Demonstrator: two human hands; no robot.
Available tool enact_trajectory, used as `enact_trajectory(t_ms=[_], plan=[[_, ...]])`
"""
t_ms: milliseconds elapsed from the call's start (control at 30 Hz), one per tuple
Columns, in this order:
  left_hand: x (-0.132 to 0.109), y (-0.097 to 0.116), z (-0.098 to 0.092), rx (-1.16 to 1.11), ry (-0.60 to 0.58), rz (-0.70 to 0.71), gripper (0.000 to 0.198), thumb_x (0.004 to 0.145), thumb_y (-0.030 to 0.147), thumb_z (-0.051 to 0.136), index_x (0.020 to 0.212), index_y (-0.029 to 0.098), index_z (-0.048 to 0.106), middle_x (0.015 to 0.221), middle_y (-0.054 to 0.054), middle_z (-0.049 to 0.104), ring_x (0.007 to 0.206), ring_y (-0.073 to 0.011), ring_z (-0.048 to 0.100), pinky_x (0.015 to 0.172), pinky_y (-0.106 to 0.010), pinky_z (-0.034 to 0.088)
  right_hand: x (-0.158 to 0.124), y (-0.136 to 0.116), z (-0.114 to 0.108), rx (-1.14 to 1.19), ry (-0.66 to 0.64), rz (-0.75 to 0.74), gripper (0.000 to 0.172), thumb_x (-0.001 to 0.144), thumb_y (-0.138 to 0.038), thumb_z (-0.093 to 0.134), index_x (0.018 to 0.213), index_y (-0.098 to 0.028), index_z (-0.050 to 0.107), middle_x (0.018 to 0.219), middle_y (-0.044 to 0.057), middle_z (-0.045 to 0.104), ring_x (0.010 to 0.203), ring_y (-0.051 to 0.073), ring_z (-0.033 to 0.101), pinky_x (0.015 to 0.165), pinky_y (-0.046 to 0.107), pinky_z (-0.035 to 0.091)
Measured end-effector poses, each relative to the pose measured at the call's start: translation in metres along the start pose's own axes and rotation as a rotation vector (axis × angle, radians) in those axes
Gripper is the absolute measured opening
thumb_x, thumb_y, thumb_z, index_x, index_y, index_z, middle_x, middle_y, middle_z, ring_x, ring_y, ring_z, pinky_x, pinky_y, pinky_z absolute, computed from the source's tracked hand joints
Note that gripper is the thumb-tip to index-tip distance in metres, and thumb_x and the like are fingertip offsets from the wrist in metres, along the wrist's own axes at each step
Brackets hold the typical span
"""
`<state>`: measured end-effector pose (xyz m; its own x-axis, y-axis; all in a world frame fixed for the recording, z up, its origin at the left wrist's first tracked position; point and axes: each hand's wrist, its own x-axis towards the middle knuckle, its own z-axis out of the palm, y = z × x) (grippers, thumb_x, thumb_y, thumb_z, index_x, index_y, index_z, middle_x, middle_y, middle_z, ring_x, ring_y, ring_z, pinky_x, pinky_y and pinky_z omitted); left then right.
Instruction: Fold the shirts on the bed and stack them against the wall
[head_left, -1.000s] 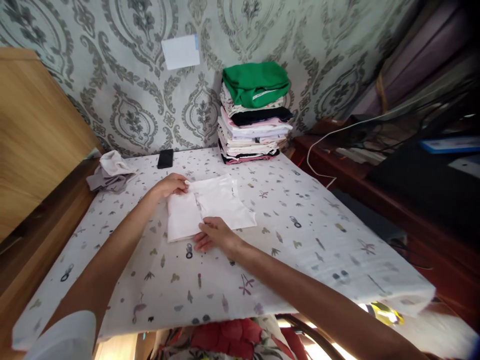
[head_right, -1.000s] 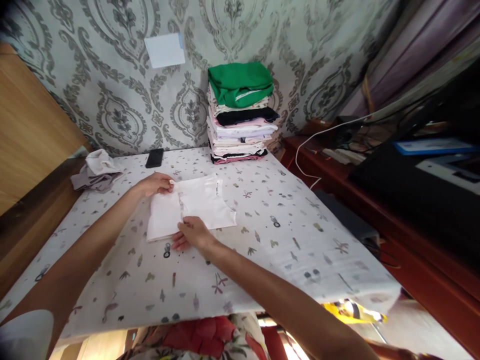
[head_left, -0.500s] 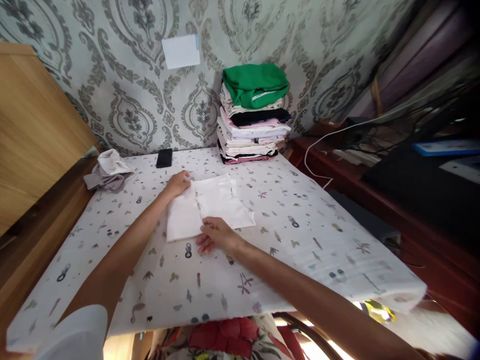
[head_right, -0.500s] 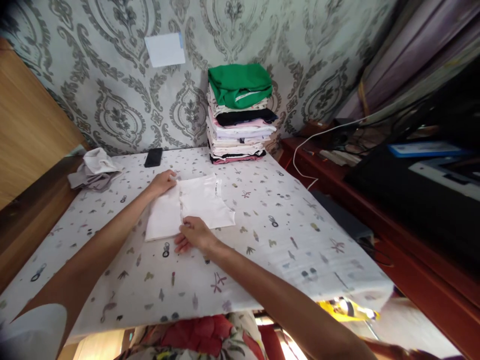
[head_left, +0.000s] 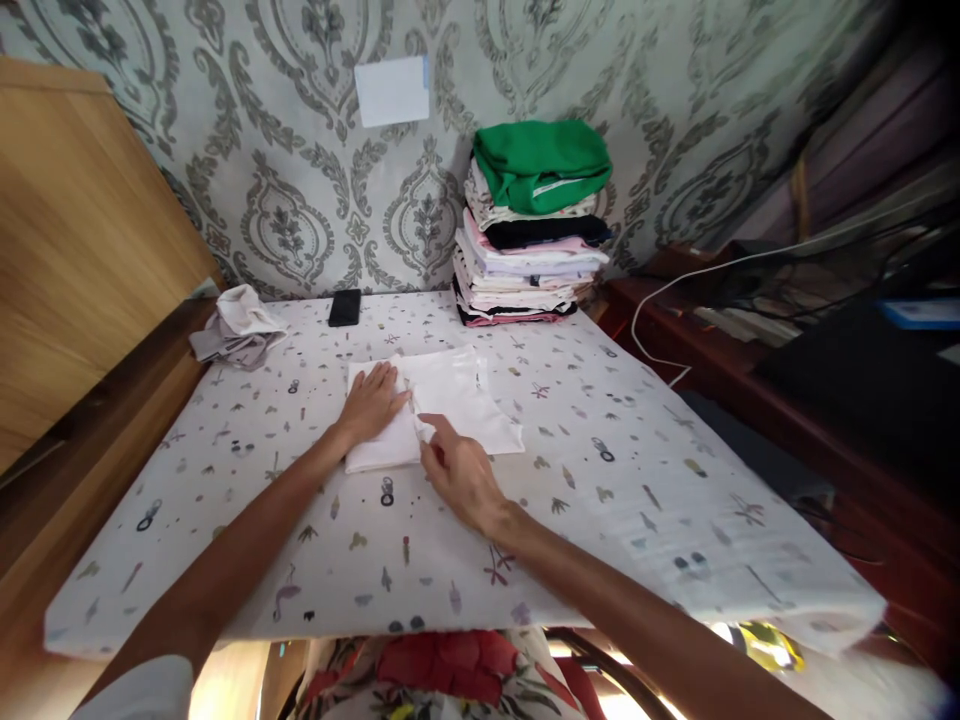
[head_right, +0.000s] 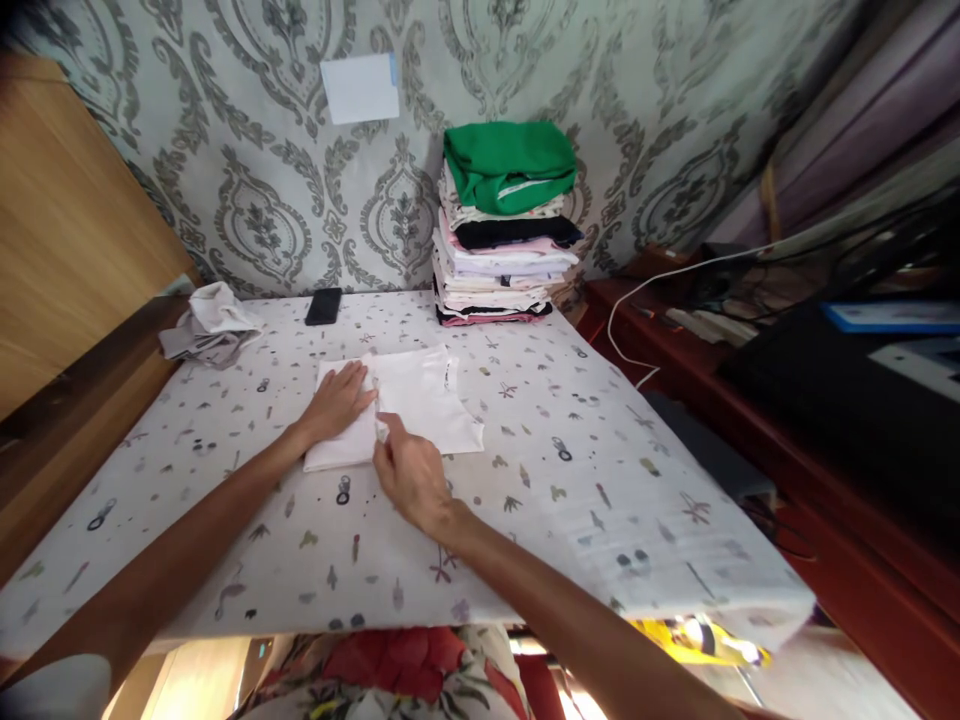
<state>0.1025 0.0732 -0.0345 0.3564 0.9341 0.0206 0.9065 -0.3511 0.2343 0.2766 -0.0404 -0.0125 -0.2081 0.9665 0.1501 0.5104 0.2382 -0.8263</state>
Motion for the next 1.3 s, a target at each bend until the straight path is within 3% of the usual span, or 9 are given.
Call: enact_trajectory(t_ms=[167,333,467,633,733,833,1033,1167,1300], plan=[[0.005,-0.003,-0.005,-0.064,-0.006,0.032,0.062,0.101,0.050,0.027,0.152,0.015,0.036,0.164,-0.013,0.026,0.153,-0.0260,0.018,0.123,-0.051,0.012,-0.001,0.005,0.016,-0.418,-0.040,-0.521,0.022,0.094,-0.011,0.044,0.096,-0.016,0.066,0.097,0.012,0.064,0.092,0.024,0.055,0.084,0.038,0.048],[0.018,-0.008,-0.005,-0.143,-0.037,0.110,0.058,0.098,0.051,0.035,0.147,0.019,0.044,0.163,-0.012,0.030,0.152,-0.0265,0.021,0.123,-0.052,0.009,0.000,0.018,0.023,-0.514,-0.078,-0.550,0.022,0.092,-0.007,0.048,0.099,-0.015,0.067,0.098,0.011,0.063,0.093,0.024,0.052,0.086,0.038,0.048],[0.017,-0.027,-0.012,-0.410,0.100,0.117,0.049,0.097,0.043,0.040,0.138,0.019,0.052,0.153,-0.012,0.047,0.143,-0.0246,0.041,0.118,-0.041,0.029,-0.003,0.021,0.020,-0.476,-0.074,-0.584,0.020,0.093,-0.008,0.049,0.101,-0.015,0.066,0.101,0.011,0.064,0.097,0.024,0.052,0.090,0.039,0.049],[0.005,-0.063,-0.023,-0.618,0.406,-0.312,0.032,0.083,0.023,0.062,0.114,0.020,0.059,0.120,-0.012,0.063,0.117,-0.0256,0.060,0.099,-0.039,0.049,-0.001,0.017,0.020,-0.561,-0.042,-0.555,0.013,0.090,-0.013,0.061,0.102,-0.016,0.064,0.105,0.011,0.064,0.100,0.025,0.053,0.089,0.039,0.051],[0.003,-0.070,-0.030,-0.895,0.310,-0.583,0.034,0.077,0.019,0.071,0.107,0.021,0.056,0.100,-0.006,0.065,0.092,-0.0199,0.067,0.078,-0.032,0.055,0.002,0.013,0.024,-0.641,-0.020,-0.493,0.010,0.089,-0.016,0.063,0.099,-0.016,0.064,0.103,0.012,0.064,0.099,0.027,0.054,0.081,0.039,0.053],[0.004,-0.065,-0.039,-1.015,0.204,-0.660,0.028,0.074,0.022,0.075,0.094,0.017,0.057,0.081,-0.003,0.064,0.069,-0.0154,0.065,0.060,-0.026,0.053,0.002,0.009,0.024,-0.649,-0.050,-0.437,0.008,0.089,-0.016,0.062,0.097,-0.017,0.065,0.101,0.012,0.064,0.099,0.028,0.055,0.078,0.039,0.054],[-0.003,-0.040,-0.055,-1.036,0.027,-0.642,0.033,0.062,0.034,0.084,0.077,0.014,0.062,0.061,-0.002,0.065,0.049,-0.0132,0.058,0.044,-0.021,0.044,0.020,0.002,0.011,-0.126,0.039,-0.245,0.041,0.094,-0.040,0.057,0.130,-0.019,0.056,0.132,0.015,0.057,0.126,0.029,0.050,0.103,0.046,0.048],[-0.017,-0.030,-0.056,-1.043,-0.050,-0.632,0.036,0.061,0.037,0.083,0.085,0.017,0.066,0.067,-0.004,0.070,0.052,-0.0157,0.063,0.045,-0.022,0.047,0.053,0.005,0.015,0.399,0.135,0.091,0.055,0.097,-0.054,0.044,0.142,-0.022,0.049,0.152,0.013,0.043,0.140,0.028,0.041,0.113,0.046,0.038],[-0.028,-0.027,-0.055,-1.069,-0.058,-0.607,0.046,0.059,0.027,0.079,0.102,0.017,0.064,0.064,0.000,0.067,0.048,-0.0137,0.059,0.040,-0.019,0.040,0.074,0.016,0.032,0.718,0.189,0.273,0.052,0.095,-0.051,0.048,0.139,-0.023,0.053,0.146,0.010,0.052,0.138,0.026,0.045,0.116,0.044,0.036]])
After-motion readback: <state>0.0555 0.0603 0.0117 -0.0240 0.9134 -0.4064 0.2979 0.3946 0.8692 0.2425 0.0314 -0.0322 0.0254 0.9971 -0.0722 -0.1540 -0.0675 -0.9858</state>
